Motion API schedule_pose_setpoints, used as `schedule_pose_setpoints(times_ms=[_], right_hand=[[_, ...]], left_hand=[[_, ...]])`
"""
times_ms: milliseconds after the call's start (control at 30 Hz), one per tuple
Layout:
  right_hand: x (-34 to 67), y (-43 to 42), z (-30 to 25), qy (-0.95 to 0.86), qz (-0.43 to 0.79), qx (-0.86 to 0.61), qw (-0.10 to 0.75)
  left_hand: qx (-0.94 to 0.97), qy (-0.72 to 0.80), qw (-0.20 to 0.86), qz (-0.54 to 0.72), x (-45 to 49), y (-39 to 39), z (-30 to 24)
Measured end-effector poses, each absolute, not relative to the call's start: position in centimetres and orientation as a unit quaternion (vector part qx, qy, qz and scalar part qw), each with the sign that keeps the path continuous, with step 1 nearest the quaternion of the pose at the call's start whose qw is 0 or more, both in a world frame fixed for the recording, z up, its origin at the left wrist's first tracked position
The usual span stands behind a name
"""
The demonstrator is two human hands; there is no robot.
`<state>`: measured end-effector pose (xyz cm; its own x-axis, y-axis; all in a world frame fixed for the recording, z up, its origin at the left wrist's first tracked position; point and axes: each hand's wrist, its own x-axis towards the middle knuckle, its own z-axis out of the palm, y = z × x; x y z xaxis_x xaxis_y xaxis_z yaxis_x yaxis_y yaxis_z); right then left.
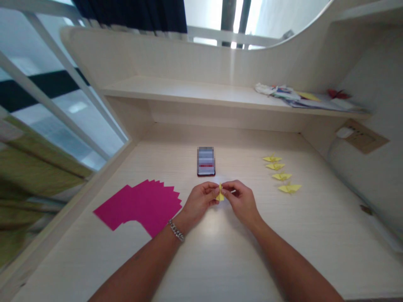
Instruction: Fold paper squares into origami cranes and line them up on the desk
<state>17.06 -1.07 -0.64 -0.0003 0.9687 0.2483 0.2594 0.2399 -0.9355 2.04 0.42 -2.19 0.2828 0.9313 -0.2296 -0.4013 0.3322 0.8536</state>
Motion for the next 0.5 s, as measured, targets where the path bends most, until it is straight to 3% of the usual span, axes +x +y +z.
schedule_pose_setpoints(times_ms=[500], right_hand=[[17.88, -0.73, -0.40, -0.656, 0.369, -0.493, 0.436]], left_hand=[[0.401, 0.385, 0.725, 0.407, 1.07, 0.68, -2.59]])
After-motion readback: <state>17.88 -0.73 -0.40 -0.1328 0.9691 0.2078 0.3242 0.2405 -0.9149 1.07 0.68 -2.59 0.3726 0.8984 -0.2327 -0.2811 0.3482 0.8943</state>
